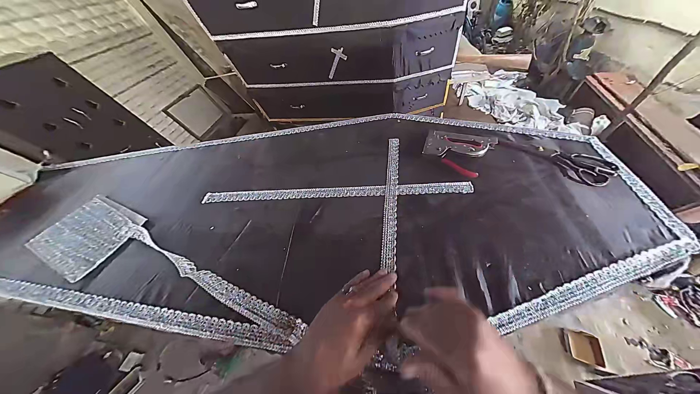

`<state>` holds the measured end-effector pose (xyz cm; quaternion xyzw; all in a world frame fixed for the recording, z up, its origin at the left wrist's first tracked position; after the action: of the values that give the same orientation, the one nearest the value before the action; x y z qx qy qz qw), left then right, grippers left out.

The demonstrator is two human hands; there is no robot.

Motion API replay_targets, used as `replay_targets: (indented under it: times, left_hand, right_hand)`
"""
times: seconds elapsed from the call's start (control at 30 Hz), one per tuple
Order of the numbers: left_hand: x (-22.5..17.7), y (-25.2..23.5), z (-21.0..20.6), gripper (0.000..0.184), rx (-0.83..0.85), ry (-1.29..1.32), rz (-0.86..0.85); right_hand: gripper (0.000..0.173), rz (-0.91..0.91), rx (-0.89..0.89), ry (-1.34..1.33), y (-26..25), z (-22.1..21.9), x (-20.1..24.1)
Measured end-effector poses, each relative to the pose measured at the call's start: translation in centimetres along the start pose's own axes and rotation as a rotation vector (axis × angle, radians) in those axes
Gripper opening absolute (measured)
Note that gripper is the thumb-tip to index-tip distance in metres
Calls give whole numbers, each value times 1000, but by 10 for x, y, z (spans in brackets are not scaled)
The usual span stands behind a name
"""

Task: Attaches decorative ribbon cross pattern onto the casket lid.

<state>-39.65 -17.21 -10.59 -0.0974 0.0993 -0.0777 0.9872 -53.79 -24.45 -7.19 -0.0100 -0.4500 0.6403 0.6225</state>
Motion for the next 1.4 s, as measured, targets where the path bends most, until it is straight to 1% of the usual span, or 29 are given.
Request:
replay_targets:
  times: [0.07, 0.1, 0.13, 0.2, 0.27, 0.3, 0.37, 0.43, 0.5, 0.57, 0.63, 0.7, 0.73, 0.8, 0.83, 0.93, 1.0, 1.03, 1.07, 1.1, 1.13, 1.17, 1.2, 1.23, 1.27, 1.3, 1.33, 1.37, 1.4]
  left_hand:
    - [-8, 9, -2, 46, 10, -18, 48]
    - [-11, 12, -5, 49, 32, -27, 71]
    - [-13, 13, -7, 50, 40, -17, 98]
    - [-14, 15, -8, 46, -8, 16, 146]
    - [-14, 16, -9, 39, -89, 50, 183]
    - [-12, 16, -9, 36, -134, 69, 197]
    - [-7, 17, -11, 30, -230, 119, 220]
    - [-4, 17, -11, 26, -295, 138, 249]
    - [-3, 17, -13, 24, -328, 133, 305]
    - [-2, 18, -14, 23, -336, 142, 373]
    - [-1, 17, -12, 22, -306, 124, 427]
    - [-7, 15, -8, 23, -262, -6, 483]
    - [-11, 13, -5, 23, -249, -98, 512]
    - [-18, 9, -1, 22, -218, -225, 561]
    - [-21, 7, 1, 21, -200, -250, 587]
    - [-22, 5, 4, 19, -99, -237, 688]
    - [-23, 2, 1, 20, -12, -167, 730]
    - [-25, 0, -1, 20, 23, -142, 739]
    - [-28, -2, -3, 20, 58, -123, 746]
    - [-30, -4, -4, 20, 86, -117, 748]
    - [-33, -6, -4, 19, 88, -123, 747]
    - [-35, -8, -4, 19, 50, -143, 738]
    - [-37, -9, -4, 18, 8, -158, 732]
    - [-39, -8, -4, 19, -33, -159, 729]
    - [-40, -7, -4, 21, -53, -135, 732]
    - [-39, -6, -5, 25, -52, -86, 742]
    - [-38, -5, -5, 32, -56, -42, 755]
    - [-37, -4, -4, 41, -47, 4, 769]
    - [-35, -2, -4, 49, -23, 51, 787]
  right_hand:
    - [35, -90, -180, 364, -7, 68, -32]
    - [35, -179, -224, 516, -11, 108, -57]
    - [34, -289, -223, 636, -12, 147, -88]
    - [29, -542, -153, 731, -1, 220, -158]
    - [38, -802, -46, 768, 24, 273, -226]
    - [43, -898, 47, 757, 37, 288, -253]
    - [50, -972, 221, 708, 55, 295, -280]
    - [53, -981, 305, 706, 57, 290, -281]
    - [39, -980, 370, 703, 44, 291, -270]
    - [30, -963, 424, 648, 38, 296, -272]
    - [27, -981, 420, 584, 37, 308, -294]
    - [28, -974, 400, 605, 35, 312, -315]
    - [31, -961, 382, 617, 34, 313, -324]
    - [42, -969, 361, 581, 34, 317, -331]
    - [44, -997, 413, 575, 36, 317, -333]
    - [41, -1089, 583, 664, 41, 309, -334]
    - [37, -1167, 577, 689, 44, 301, -322]
    - [32, -1173, 503, 624, 44, 298, -312]
    - [25, -1173, 371, 492, 44, 296, -301]
    - [19, -1191, 193, 281, 47, 294, -291]
    - [16, -1237, 6, 12, 51, 290, -284]
    - [19, -1252, -151, -270, 53, 286, -279]
    - [22, -1229, -256, -520, 55, 281, -273]
    - [22, -1164, -315, -726, 56, 276, -265]
    - [21, -1055, -346, -908, 54, 271, -255]
    - [19, -920, -328, -1047, 49, 265, -243]
    - [22, -797, -255, -1136, 42, 259, -227]
    - [31, -716, -129, -1160, 37, 253, -212]
    - [38, -689, 6, -1134, 36, 248, -201]
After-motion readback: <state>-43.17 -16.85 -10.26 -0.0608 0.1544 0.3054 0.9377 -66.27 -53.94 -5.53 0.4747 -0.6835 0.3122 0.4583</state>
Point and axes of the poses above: each hand's wrist, its own y-axis away from the middle knuckle, its own z-axis out of the back of the hand, x = y × z, the point moved 8 cm from there along -y, towards the middle knuckle, and after that the axes turned 10 degrees about -y, right-handed, at the moved point
